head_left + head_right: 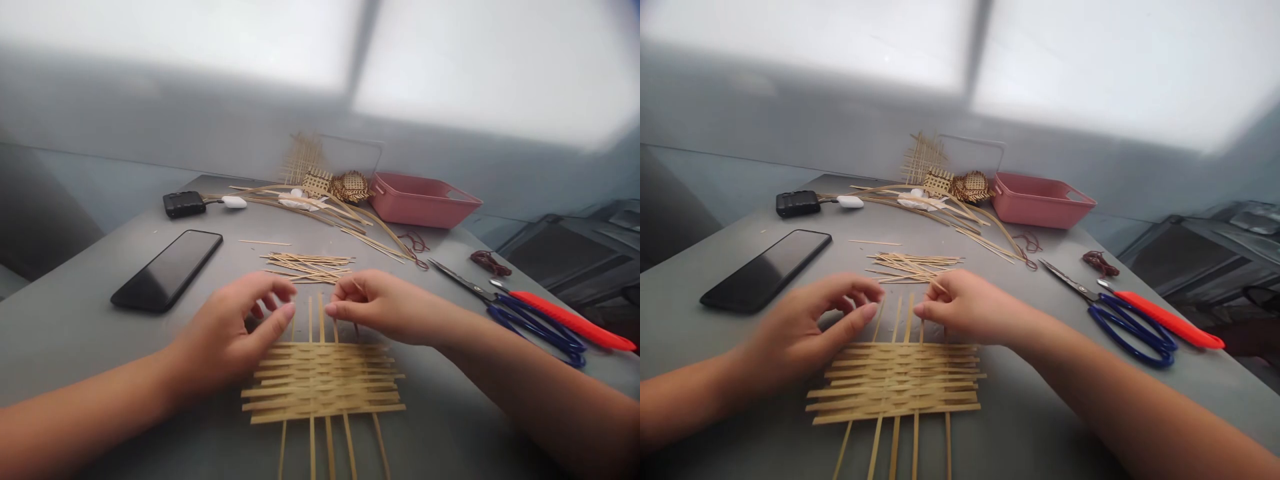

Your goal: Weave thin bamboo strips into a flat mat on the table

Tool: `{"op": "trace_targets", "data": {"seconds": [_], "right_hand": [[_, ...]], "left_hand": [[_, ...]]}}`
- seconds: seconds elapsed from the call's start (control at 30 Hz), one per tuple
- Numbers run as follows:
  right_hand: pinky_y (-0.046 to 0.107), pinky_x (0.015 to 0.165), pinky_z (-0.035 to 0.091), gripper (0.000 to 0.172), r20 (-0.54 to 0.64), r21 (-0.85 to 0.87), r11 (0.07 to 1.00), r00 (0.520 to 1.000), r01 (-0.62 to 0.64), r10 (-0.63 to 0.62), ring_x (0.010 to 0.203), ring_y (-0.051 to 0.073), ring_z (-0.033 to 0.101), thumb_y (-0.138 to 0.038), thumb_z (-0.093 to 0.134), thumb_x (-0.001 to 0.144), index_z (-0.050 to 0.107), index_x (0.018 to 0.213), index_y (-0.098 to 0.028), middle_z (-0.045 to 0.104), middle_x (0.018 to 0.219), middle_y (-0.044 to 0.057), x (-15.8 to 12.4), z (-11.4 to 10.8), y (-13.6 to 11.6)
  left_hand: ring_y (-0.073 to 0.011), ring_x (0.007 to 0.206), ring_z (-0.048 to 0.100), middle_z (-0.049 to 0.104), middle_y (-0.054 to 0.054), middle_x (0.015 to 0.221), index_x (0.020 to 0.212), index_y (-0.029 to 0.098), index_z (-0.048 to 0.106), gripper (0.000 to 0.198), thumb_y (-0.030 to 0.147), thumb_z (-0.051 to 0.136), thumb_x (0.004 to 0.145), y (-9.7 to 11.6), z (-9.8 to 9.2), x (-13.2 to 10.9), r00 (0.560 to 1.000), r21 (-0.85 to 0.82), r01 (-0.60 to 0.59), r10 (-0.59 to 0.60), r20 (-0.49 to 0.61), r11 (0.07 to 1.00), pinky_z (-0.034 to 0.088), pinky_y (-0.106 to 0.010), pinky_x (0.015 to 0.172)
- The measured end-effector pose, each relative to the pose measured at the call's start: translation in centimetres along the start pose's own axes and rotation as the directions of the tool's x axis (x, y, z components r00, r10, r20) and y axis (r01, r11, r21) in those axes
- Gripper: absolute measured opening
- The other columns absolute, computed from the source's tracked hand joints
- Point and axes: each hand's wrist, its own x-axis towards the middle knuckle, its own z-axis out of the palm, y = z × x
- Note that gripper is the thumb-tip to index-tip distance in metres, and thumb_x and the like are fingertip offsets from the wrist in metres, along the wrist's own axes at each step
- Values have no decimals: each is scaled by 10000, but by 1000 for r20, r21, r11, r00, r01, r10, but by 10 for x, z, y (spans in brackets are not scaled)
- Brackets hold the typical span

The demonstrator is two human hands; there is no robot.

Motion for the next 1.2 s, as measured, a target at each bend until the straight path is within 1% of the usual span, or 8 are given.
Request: {"op": "trace_targets", "data": {"seconds": [0.07,0.17,0.27,0.4,0.6,0.87,1.03,1.2], "right_hand": [[232,497,272,264,-46,31,1000,999,0,1,551,100,361,-412,616,830,561,714,-182,417,584,-65,-2,-4,0],[233,491,261,277,-114,65,998,994,12,-5,537,99,348,-438,619,821,577,721,-183,395,569,-69,-5,-3,0],[233,484,259,268,-197,-2,999,979,46,-45,511,98,347,-420,595,840,598,716,-183,394,549,-70,-6,6,-2],[229,500,257,244,-273,-143,985,953,92,-129,491,92,312,-339,568,867,577,679,-183,352,508,-80,-8,19,-5],[229,509,255,220,-280,-187,960,925,208,-255,480,88,295,-340,600,863,586,702,-190,330,490,-87,-11,17,-5],[252,559,360,455,-282,101,938,914,331,-292,571,126,424,-595,340,983,594,1077,-230,461,661,-35,-17,-18,26],[282,651,408,334,-281,-94,974,932,208,-227,681,161,515,-423,418,968,671,950,-206,548,713,8,-6,-16,48],[295,630,423,344,-260,-107,988,955,115,-139,696,187,563,-386,442,927,682,1103,-213,606,729,19,1,-11,51]], "left_hand": [[-207,991,627,633,-77,1186,1191,214,536,419,489,611,884,0,0,2,982,-229,187,-186,24,955,522,-321,811],[-237,1030,655,665,-92,1193,1207,218,514,578,592,689,802,0,-3,6,883,-460,467,-368,292,756,517,-369,873],[-231,969,683,735,-70,1056,1079,201,596,486,567,723,786,1,-6,11,806,-472,571,-347,480,672,502,-340,846],[-193,859,682,751,-43,950,1040,194,604,430,487,763,768,2,-8,14,781,-445,570,-286,555,690,466,-284,748],[-103,547,516,637,53,656,960,186,555,416,405,794,698,6,-1,11,801,-429,564,-343,490,706,314,-219,527],[-126,671,588,637,31,756,872,193,561,342,351,797,682,8,-4,11,838,-494,535,-355,415,685,421,-236,616],[-136,716,619,679,4,847,935,204,559,359,362,798,719,1,-5,11,797,-524,600,-396,456,604,452,-247,642],[-160,809,667,704,-35,1016,886,193,587,262,345,770,774,-3,-3,11,861,-575,505,-325,392,644,497,-271,701]]}}
